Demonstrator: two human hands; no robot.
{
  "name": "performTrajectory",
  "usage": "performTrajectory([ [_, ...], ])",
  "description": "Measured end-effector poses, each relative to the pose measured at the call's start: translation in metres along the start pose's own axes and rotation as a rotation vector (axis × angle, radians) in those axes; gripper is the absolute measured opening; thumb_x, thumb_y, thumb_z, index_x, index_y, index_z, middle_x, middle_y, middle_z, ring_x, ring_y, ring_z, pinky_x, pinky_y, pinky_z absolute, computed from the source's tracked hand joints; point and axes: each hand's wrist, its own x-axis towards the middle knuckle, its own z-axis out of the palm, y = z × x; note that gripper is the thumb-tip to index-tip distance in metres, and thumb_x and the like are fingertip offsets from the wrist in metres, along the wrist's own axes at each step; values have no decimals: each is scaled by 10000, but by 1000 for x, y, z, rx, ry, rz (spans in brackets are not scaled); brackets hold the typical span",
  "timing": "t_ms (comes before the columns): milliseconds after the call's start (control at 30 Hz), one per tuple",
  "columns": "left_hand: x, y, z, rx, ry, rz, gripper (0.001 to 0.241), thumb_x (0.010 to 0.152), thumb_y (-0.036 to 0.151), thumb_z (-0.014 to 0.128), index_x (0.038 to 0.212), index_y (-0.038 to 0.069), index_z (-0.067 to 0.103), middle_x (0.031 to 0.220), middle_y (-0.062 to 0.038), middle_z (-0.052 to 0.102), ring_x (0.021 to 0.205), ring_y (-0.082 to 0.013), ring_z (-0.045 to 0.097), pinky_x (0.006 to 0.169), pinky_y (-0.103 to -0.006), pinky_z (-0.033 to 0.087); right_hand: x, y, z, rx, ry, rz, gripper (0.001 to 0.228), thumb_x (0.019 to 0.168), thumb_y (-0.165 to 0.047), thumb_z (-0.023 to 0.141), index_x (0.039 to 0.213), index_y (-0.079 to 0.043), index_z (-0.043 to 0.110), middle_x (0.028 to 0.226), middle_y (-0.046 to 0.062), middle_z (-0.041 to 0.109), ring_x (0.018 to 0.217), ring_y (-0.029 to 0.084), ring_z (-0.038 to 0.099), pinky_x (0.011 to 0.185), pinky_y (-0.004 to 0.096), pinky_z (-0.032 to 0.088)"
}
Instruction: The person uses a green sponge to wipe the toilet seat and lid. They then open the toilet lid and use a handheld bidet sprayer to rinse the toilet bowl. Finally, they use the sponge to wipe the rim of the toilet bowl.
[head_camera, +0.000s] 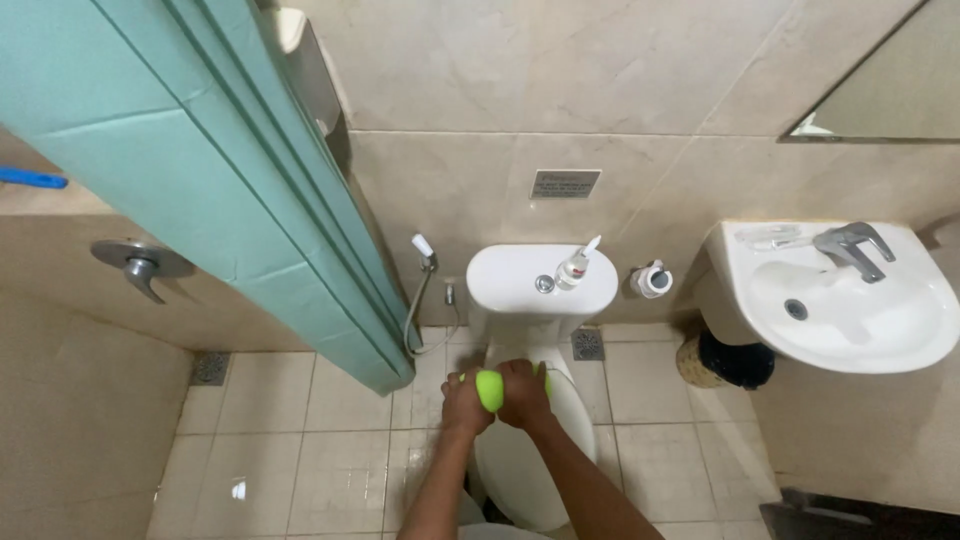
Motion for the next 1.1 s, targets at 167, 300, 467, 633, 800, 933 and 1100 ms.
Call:
performTrajectory([
  [167,-18,-19,17,-24,-69,0,950,679,107,933,1475,238,431,1510,-154,394,1396,-384,394,1106,-458,470,-26,9,27,-68,-43,-14,686,697,-219,848,1294,-96,532,1358,159,530,1360,371,405,1147,693,214],
  [300,-26,-32,38,-24,-76,0,914,687,101,918,1461,229,449,1486,-158,430,1370,-380,433,1078,-459,488,-44,7,30,-82,-87,-5,576,746,-176,795,1278,-147,577,1351,117,569,1353,343,458,1159,645,279],
  [467,-21,-55,67,17,-19,30,834,699,95,916,1411,216,499,1421,-183,490,1314,-405,475,1005,-476,513,-55,5,39,-71,-109,-8,554,734,-134,780,1253,-156,586,1254,109,595,1280,350,497,1120,650,291],
  [633,-33,-47,47,36,-31,-32,841,702,128,916,1421,220,490,1374,-165,522,1275,-377,509,967,-493,514,-47,-6,12,-168,-186,-63,565,725,-161,792,1249,-141,583,1231,113,609,1239,345,527,1115,585,349],
  [800,-40,-50,57,7,18,-60,866,703,183,923,1443,227,476,1384,-155,530,1257,-368,536,969,-490,522,-44,10,17,-143,-232,-158,629,702,-225,832,1269,-131,577,1238,101,611,1192,328,545,1007,499,440],
  [933,-52,-41,78,40,15,-116,794,743,237,898,1419,235,482,1405,-145,510,1309,-350,506,991,-513,501,-51,36,23,-146,-261,-264,627,690,-246,842,1257,-132,601,1208,109,631,1171,329,562,963,483,467],
  [1100,-75,-10,123,-45,-31,-288,798,752,245,880,1441,237,478,1439,-121,503,1333,-327,509,1027,-495,504,-61,85,31,-166,-276,-427,623,675,-253,851,1236,-128,612,1172,119,638,1140,350,564,955,521,455],
])
